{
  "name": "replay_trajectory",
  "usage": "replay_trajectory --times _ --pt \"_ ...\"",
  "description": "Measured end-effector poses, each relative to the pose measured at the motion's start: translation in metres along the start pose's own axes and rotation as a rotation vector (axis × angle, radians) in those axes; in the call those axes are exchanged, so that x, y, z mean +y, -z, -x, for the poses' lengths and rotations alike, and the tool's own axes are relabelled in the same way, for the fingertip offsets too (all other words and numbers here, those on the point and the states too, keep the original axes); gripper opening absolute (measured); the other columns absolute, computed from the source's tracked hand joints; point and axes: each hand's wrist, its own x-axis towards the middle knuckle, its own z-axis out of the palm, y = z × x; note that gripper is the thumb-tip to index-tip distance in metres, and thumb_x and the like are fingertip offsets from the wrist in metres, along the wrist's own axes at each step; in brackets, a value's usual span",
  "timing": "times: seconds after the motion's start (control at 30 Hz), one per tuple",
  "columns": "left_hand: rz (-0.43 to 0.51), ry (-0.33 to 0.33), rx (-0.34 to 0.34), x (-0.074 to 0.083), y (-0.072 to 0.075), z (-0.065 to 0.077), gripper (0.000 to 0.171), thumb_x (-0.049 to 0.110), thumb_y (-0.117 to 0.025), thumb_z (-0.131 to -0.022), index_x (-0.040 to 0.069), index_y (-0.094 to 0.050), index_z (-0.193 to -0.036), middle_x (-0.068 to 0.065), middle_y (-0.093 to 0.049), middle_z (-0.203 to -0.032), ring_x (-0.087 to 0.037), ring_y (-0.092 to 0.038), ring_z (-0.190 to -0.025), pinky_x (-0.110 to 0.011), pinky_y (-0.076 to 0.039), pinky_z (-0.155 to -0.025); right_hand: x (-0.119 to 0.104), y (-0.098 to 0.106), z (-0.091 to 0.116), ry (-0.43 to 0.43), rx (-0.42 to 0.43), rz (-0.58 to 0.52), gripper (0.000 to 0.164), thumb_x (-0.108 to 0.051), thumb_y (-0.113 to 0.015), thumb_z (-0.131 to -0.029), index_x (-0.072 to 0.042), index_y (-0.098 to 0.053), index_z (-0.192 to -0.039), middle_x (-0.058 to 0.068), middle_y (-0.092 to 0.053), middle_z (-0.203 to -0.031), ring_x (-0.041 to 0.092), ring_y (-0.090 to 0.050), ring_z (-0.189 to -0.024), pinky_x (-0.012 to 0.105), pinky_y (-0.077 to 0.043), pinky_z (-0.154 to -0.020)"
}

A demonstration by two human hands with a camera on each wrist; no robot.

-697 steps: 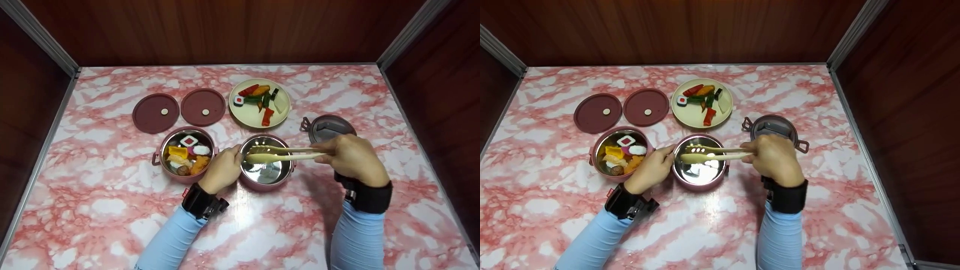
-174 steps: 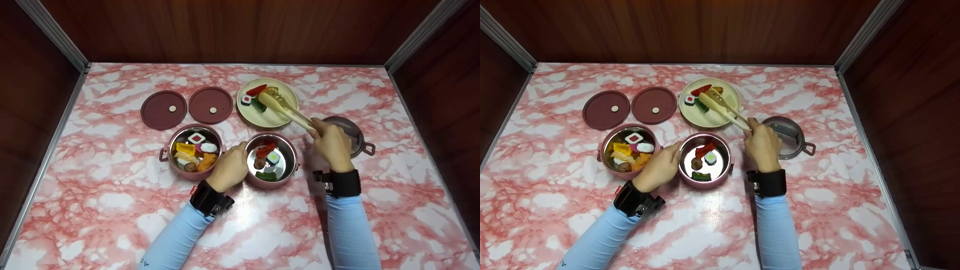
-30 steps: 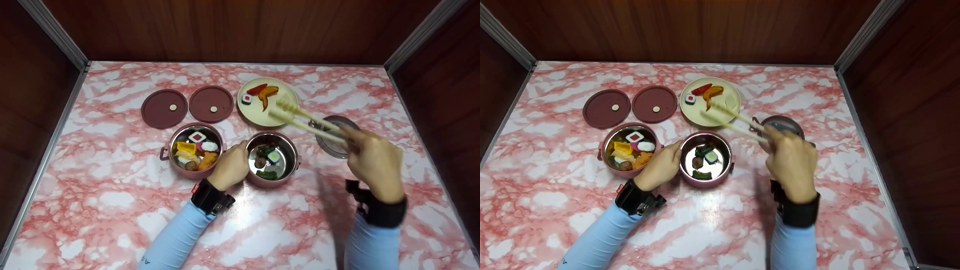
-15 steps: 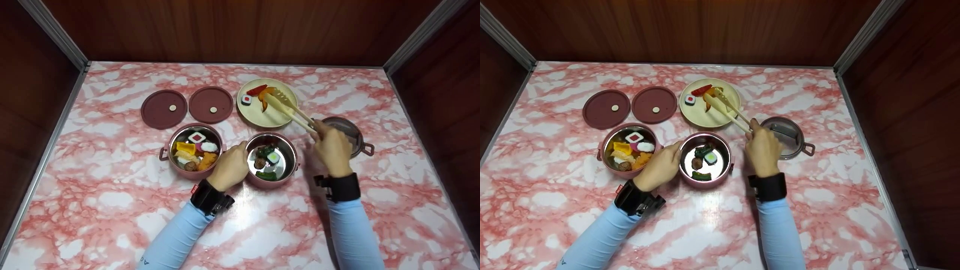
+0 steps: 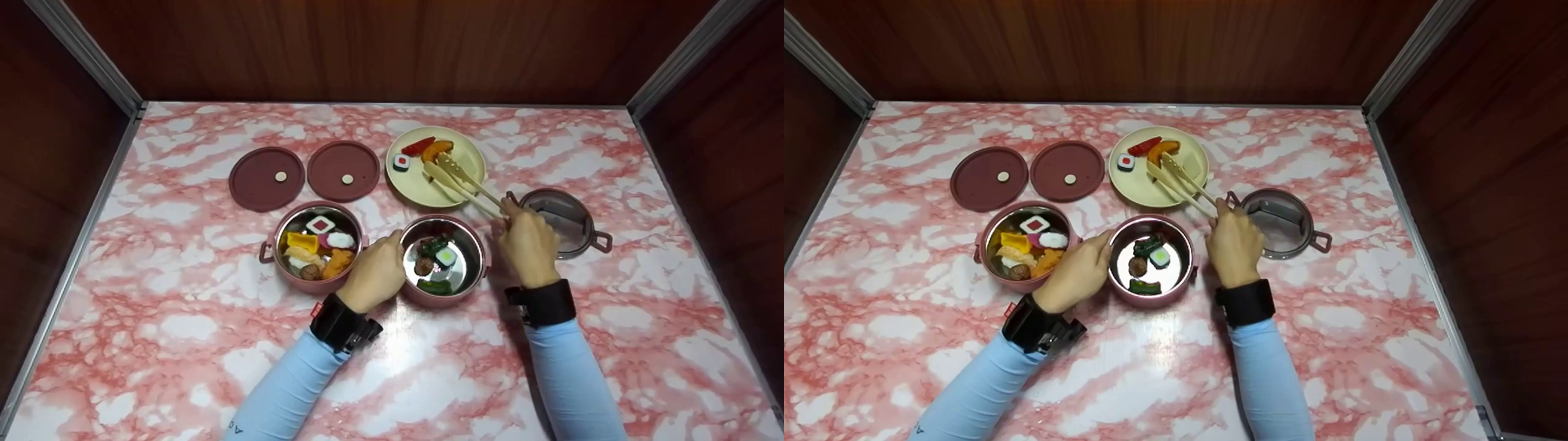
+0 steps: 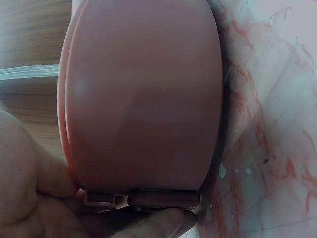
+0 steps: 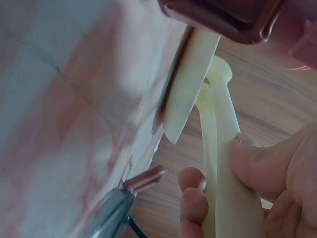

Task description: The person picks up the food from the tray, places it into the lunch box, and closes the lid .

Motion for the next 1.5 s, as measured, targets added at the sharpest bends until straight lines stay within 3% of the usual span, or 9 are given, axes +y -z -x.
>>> replay_trajectory --times 0.13,0.23,0.37,0.63,0.83,0.93,1.2,1.5 --pt "-0.003 -0.009 0.003 -0.001 0.001 0.000 0.041 0.010 -0.043 -0.103 -0.009 -0.049 -0.138 -0.024 -0.066 -0.113 -0.038 -0.065 -0.102 -0.048 -0.053 -0.090 0.003 0.010 0.001 -0.005 -0.007 0.020 0.044 -0.018 -0.071 -0.088 -0.013 -0.065 -0.132 0.024 -0.069 -0.101 0.050 -0.063 -0.079 0.064 -0.049 -0.063" --pt "0.003 -0.005 0.001 -0.001 0.001 0.000 0.042 0.011 -0.042 -0.103 -0.009 -0.048 -0.139 -0.025 -0.065 -0.114 -0.038 -0.064 -0.102 -0.048 -0.052 -0.090 0.006 0.021 0.001 -0.024 -0.013 0.041 0.033 -0.019 -0.071 -0.088 -0.015 -0.070 -0.121 0.024 -0.069 -0.095 0.051 -0.062 -0.080 0.066 -0.046 -0.062" --pt "0.016 0.010 -0.006 0.000 0.002 0.001 0.043 0.012 -0.042 -0.103 -0.008 -0.047 -0.141 -0.025 -0.064 -0.117 -0.039 -0.063 -0.105 -0.048 -0.051 -0.093 0.010 0.030 0.000 -0.027 -0.014 0.071 0.017 -0.018 -0.067 -0.091 -0.013 -0.071 -0.107 0.026 -0.067 -0.088 0.053 -0.061 -0.077 0.068 -0.045 -0.059" --pt "0.046 0.028 -0.021 -0.001 0.000 0.002 0.043 0.012 -0.041 -0.104 -0.008 -0.046 -0.142 -0.025 -0.062 -0.125 -0.038 -0.061 -0.112 -0.047 -0.048 -0.098 0.000 0.037 -0.007 -0.040 -0.053 0.104 0.011 -0.019 -0.063 -0.094 -0.009 -0.064 -0.090 0.024 -0.065 -0.080 0.050 -0.061 -0.070 0.064 -0.045 -0.055" --pt "0.059 0.032 -0.030 -0.001 0.000 0.002 0.044 0.012 -0.041 -0.104 -0.008 -0.046 -0.142 -0.025 -0.061 -0.125 -0.038 -0.061 -0.111 -0.047 -0.049 -0.098 -0.019 0.055 -0.028 -0.044 -0.211 0.142 0.017 -0.022 -0.060 -0.095 -0.008 -0.068 -0.091 0.017 -0.062 -0.074 0.037 -0.056 -0.063 0.050 -0.043 -0.054" --pt "0.049 0.022 -0.024 -0.001 0.000 0.002 0.043 0.012 -0.040 -0.104 -0.008 -0.047 -0.141 -0.025 -0.063 -0.121 -0.038 -0.063 -0.108 -0.047 -0.050 -0.095 -0.031 0.060 -0.038 -0.043 -0.247 0.158 0.016 -0.020 -0.059 -0.092 -0.009 -0.070 -0.088 0.016 -0.064 -0.076 0.036 -0.057 -0.065 0.048 -0.041 -0.054" --pt "0.031 -0.004 -0.006 -0.001 0.000 0.000 0.041 0.011 -0.040 -0.104 -0.009 -0.050 -0.139 -0.024 -0.065 -0.118 -0.036 -0.064 -0.106 -0.046 -0.051 -0.093 -0.051 0.060 -0.057 -0.011 -0.244 0.281 0.010 -0.006 -0.060 -0.076 -0.001 -0.066 -0.082 0.026 -0.064 -0.079 0.047 -0.061 -0.071 0.063 -0.048 -0.061" --pt "0.028 -0.006 0.000 0.000 0.003 0.000 0.041 0.011 -0.040 -0.104 -0.008 -0.050 -0.138 -0.023 -0.066 -0.116 -0.036 -0.065 -0.104 -0.046 -0.052 -0.091 -0.051 0.062 -0.058 0.010 -0.256 0.333 0.011 -0.008 -0.064 -0.076 0.000 -0.065 -0.083 0.025 -0.062 -0.075 0.046 -0.060 -0.067 0.061 -0.049 -0.059"
